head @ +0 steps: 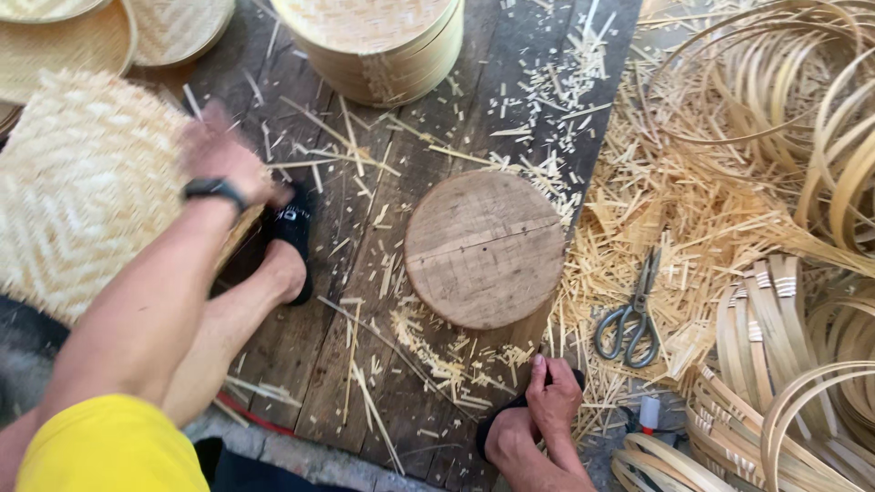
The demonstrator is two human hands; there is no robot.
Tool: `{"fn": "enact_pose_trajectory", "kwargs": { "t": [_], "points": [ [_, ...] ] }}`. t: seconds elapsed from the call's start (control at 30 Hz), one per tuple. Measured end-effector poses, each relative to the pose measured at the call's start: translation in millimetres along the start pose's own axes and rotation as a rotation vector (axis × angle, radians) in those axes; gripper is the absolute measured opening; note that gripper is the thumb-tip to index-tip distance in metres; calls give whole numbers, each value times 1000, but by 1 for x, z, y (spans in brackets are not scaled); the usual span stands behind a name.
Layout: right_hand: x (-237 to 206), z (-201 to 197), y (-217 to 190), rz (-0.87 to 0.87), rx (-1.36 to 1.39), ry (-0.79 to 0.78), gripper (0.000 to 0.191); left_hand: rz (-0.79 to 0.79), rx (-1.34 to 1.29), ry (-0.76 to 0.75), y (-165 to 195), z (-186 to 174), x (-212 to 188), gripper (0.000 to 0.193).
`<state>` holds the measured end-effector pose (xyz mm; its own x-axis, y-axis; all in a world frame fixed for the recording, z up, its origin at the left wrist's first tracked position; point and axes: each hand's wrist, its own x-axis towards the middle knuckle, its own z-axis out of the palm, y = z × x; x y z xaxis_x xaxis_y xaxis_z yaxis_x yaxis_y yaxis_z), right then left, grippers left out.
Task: The person assembles round woven basket lids by placing a circular frame over a square woven mat, pressing it down, and trimming the excess mat with shears. The finished lids are stacked nearby.
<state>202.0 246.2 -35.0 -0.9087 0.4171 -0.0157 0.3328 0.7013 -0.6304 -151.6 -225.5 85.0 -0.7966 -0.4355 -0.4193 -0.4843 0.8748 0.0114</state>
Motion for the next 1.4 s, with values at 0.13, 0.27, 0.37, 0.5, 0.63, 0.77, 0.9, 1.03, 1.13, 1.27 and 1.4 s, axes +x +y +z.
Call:
{"fn": "enact_pose_trajectory", "kwargs": {
  "t": [0.13,0.27,0.37,0.5,0.63,0.77,0.9,1.03,1.13,1.27,1.4],
  "points": [
    [-8,3,2,26,-11,-17,25,-123,217,-102,-109,16,-16,150],
    [-15,6,2,-33,-42,-9,23,-86,85,-97,-165,22,-18,105],
    [-18,6,2,-44,-25,3,20,68,297,26,-181,22,-27,118],
    [-22,7,1,-1,-37,-20,20,65,183,36,-195,18,-40,93],
    [-25,8,0,-29,-10,-26,20,93,179,-8,-204,28,-45,68],
    [-26,6,1,-26,-10,-37,20,186,200,203,-207,27,-40,29],
    [-27,7,4,-8,13,-47,19,158,-39,1080,-190,-26,-30,16],
    [-19,8,12,-44,90,-38,23,486,-505,1071,-118,-51,-67,12],
    [4,0,22,205,240,-92,32,887,-603,835,-26,20,-140,34],
    [56,-20,37,502,649,-136,32,1570,-291,283,50,139,-226,32],
    [102,-14,32,626,968,-277,32,1663,-29,18,73,202,-250,33]
  ]
}}
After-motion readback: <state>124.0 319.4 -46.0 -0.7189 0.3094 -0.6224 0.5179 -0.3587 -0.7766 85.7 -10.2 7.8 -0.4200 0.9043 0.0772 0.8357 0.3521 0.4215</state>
